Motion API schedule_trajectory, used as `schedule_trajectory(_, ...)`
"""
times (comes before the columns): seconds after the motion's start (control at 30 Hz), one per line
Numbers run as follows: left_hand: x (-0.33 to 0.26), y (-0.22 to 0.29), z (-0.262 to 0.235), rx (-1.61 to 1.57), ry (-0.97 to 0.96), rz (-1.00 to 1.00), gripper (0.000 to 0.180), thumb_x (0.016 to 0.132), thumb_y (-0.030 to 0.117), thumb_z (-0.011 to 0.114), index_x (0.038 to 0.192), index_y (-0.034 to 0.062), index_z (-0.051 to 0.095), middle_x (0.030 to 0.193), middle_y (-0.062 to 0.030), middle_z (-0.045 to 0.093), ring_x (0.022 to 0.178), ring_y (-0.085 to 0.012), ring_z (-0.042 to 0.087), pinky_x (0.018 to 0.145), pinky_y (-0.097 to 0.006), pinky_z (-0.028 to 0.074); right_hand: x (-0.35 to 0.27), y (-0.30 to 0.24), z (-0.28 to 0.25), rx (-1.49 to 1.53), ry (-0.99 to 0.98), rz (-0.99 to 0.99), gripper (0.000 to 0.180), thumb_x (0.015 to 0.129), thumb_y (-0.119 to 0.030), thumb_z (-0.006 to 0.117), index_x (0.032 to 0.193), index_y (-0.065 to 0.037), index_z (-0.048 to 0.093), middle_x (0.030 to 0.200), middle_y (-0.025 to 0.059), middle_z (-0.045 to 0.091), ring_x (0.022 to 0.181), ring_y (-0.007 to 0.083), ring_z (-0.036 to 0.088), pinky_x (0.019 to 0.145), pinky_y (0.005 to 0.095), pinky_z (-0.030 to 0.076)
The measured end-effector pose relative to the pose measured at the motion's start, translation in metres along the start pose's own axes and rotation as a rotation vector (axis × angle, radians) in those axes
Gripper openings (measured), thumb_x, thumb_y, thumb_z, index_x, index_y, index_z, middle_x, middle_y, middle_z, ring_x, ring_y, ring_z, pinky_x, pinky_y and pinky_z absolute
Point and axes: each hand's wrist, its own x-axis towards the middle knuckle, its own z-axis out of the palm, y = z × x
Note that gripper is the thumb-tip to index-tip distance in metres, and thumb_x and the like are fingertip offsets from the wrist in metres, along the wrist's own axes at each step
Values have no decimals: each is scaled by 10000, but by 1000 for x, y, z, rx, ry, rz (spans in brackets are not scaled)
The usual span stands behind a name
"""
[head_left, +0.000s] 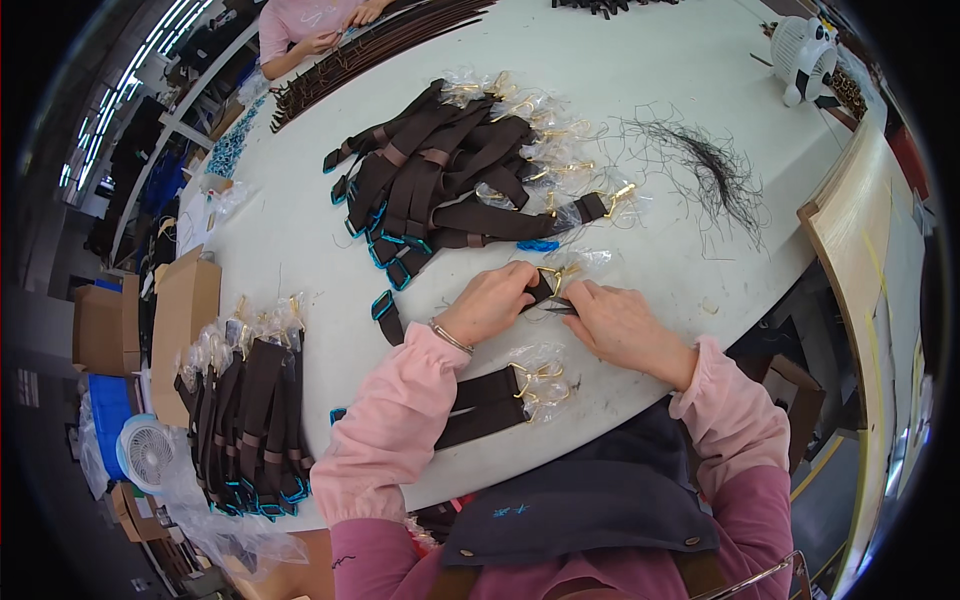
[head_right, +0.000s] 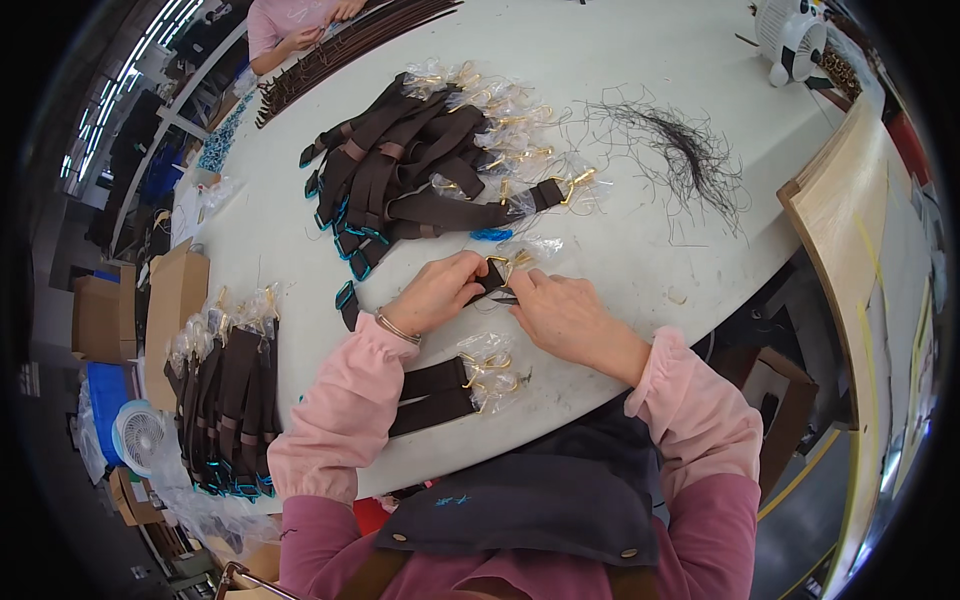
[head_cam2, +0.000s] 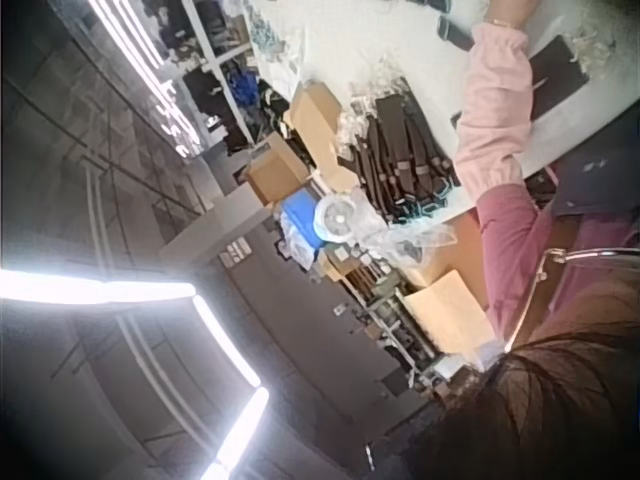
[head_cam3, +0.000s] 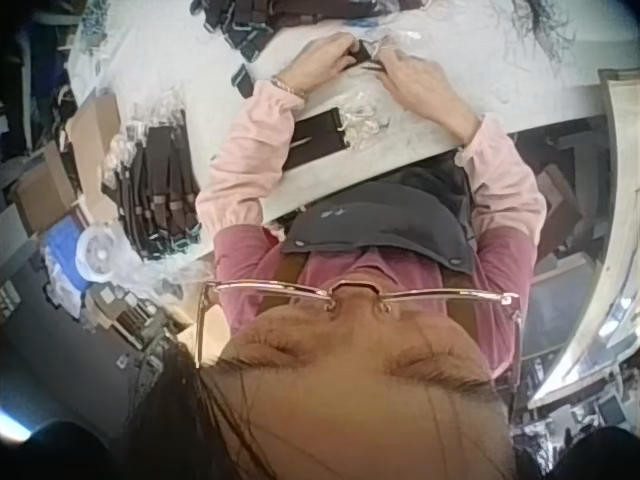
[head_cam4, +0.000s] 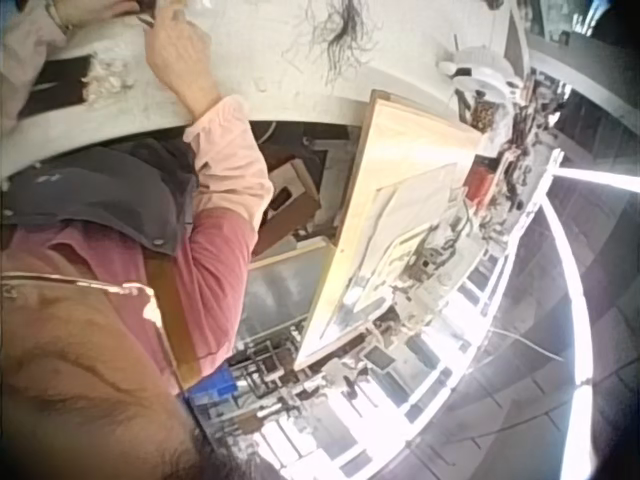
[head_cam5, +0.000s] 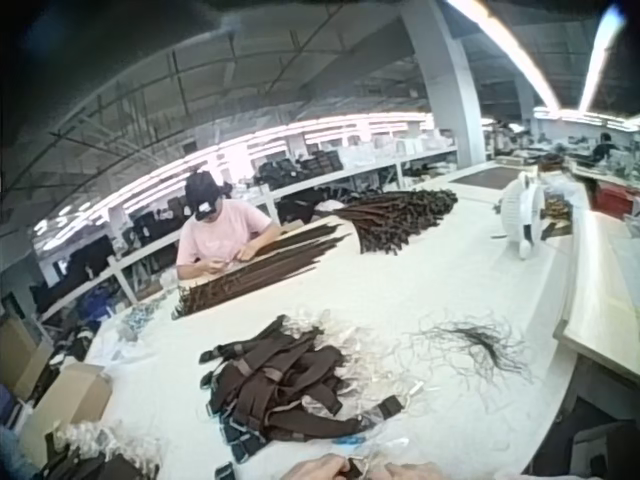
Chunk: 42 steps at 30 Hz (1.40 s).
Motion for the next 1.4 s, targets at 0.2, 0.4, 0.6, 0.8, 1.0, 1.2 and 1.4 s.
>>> schedule_trajectory(0.2, 2, 3, -1, 136, -23, 71, 127, 778, 30, 581, 819, 17, 462, 800, -140, 528, 753, -333, 544, 648, -413, 422, 10, 4, 4, -27, -17, 22, 244, 785, -162, 623, 885, -17, 455, 747, 137, 593, 638, 328, 613, 531, 416, 464)
schedule_trajectory(0.4, 2, -1, 7, -40, 46, 49, 110, 782, -18, 549, 853, 18, 473, 816, -143, 542, 746, -329, 539, 649, -372, 426, 10, 3, 4, -5, -7, 23, 225, 782, -158, 626, 868, -19, 471, 727, 131, 601, 625, 326, 612, 528, 417, 464)
schedule_trajectory(0.6, 7, 0, 8, -412, 14, -205, 198, 796, -62, 539, 955, 26, 461, 799, -47, 533, 701, -123, 512, 637, -251, 419, 11, 2, 5, -19, 0, 15, 184, 790, -144, 608, 847, -22, 482, 727, 119, 610, 603, 324, 611, 512, 420, 461)
schedule_trajectory(0.8, 12, -3, 13, -543, -1, -230, 243, 803, -65, 545, 999, 44, 452, 787, 9, 494, 699, -53, 452, 644, -202, 399, 11, 4, 9, -19, 24, -6, 174, 786, -134, 602, 849, -23, 484, 725, 111, 615, 597, 313, 611, 503, 414, 459)
schedule_trajectory(1.0, 12, -2, 1, -904, 26, -282, 225, 804, -23, 572, 984, 41, 454, 756, 26, 491, 663, -51, 447, 578, -202, 383, 12, 6, 9, -2, 43, -20, 179, 783, -127, 602, 870, -32, 478, 705, 118, 617, 581, 311, 607, 497, 410, 455)
schedule_trajectory(1.2, -9, 9, 0, 100, -66, -168, 194, 768, 92, 624, 907, 23, 507, 711, -105, 578, 651, -251, 566, 586, -349, 432, 10, 6, 9, -29, 24, 2, 198, 779, -143, 611, 873, -31, 477, 685, 126, 615, 577, 311, 608, 497, 411, 456)
schedule_trajectory(1.4, -5, 13, 2, 187, -121, -235, 129, 792, 131, 580, 880, 48, 539, 795, -128, 626, 773, -332, 593, 646, -415, 448, 14, 3, 8, -15, 7, -38, 174, 770, -116, 596, 859, -19, 483, 732, 127, 616, 613, 315, 616, 522, 417, 465)
